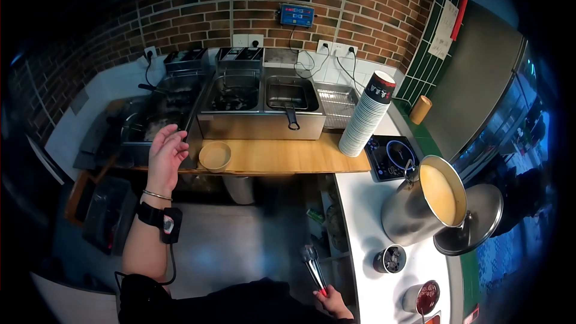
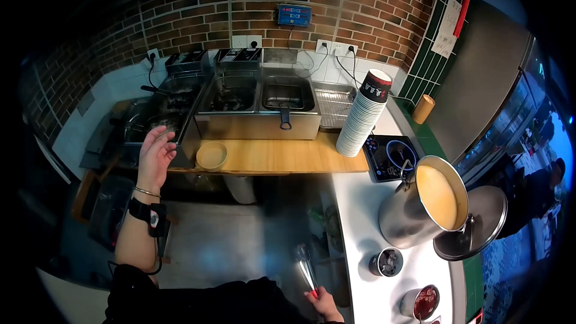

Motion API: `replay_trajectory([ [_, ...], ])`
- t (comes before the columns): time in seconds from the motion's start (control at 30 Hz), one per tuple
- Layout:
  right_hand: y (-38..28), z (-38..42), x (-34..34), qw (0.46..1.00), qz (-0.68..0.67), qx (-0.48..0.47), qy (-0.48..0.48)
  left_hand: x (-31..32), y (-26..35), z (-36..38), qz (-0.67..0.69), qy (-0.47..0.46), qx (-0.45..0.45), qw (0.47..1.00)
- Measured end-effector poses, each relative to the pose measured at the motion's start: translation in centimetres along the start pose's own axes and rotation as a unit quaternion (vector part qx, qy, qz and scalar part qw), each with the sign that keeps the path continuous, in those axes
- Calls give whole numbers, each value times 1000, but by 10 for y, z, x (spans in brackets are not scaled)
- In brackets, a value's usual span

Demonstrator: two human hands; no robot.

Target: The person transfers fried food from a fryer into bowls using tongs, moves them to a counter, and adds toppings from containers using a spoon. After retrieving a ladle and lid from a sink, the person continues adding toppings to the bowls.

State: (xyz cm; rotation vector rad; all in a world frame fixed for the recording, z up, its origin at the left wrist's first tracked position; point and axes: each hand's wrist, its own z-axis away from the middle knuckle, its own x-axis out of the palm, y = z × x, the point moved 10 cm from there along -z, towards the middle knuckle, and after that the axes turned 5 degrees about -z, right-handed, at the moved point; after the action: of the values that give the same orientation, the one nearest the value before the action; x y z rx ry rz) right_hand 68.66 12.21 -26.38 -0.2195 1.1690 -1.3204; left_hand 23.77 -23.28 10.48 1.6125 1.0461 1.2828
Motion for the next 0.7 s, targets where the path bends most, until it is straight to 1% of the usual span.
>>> replay_trajectory([
  [0.03,-27,-22,-10,1000,-13,-13,-15,7,4,1,-5,4,5,1000],
  [0.07,-53,-45,-17,999,6,-35,-18,2,-2,-2,-13,8,1,1000],
  [0.13,-111,-80,-34,996,2,-88,-21,-7,-15,-7,-46,-15,3,999],
  [0.17,-126,-101,-36,995,-6,-95,-32,-14,-26,-4,-39,-4,-18,999],
  [0.23,-178,-129,-49,988,-50,-146,-26,-32,-62,1,-65,8,-80,995],
  [0.27,-202,-141,-54,985,-88,-143,-41,-42,-85,6,-70,20,-122,990],
  [0.37,-280,-174,-81,968,-121,-218,-6,-62,-169,23,-63,37,-265,961],
  [0.4,-303,-188,-88,960,-142,-242,10,-67,-197,24,-65,25,-292,954],
  [0.43,-335,-192,-100,955,-142,-259,23,-72,-219,22,-99,22,-304,947],
  [0.47,-349,-206,-103,953,-188,-235,23,-73,-234,15,-115,30,-304,945],
  [0.53,-397,-216,-117,939,-195,-278,52,-85,-261,0,-132,57,-309,940],
  [0.6,-400,-248,-117,937,-229,-260,35,-106,-298,-18,-76,134,-348,925],
  [0.63,-403,-260,-120,947,-202,-247,47,-118,-321,-28,-68,154,-367,915],
  [0.67,-412,-264,-121,943,-222,-242,48,-124,-333,-36,-63,168,-385,905],
  [0.7,-415,-273,-119,946,-215,-237,48,-126,-343,-42,-57,180,-389,902],
])
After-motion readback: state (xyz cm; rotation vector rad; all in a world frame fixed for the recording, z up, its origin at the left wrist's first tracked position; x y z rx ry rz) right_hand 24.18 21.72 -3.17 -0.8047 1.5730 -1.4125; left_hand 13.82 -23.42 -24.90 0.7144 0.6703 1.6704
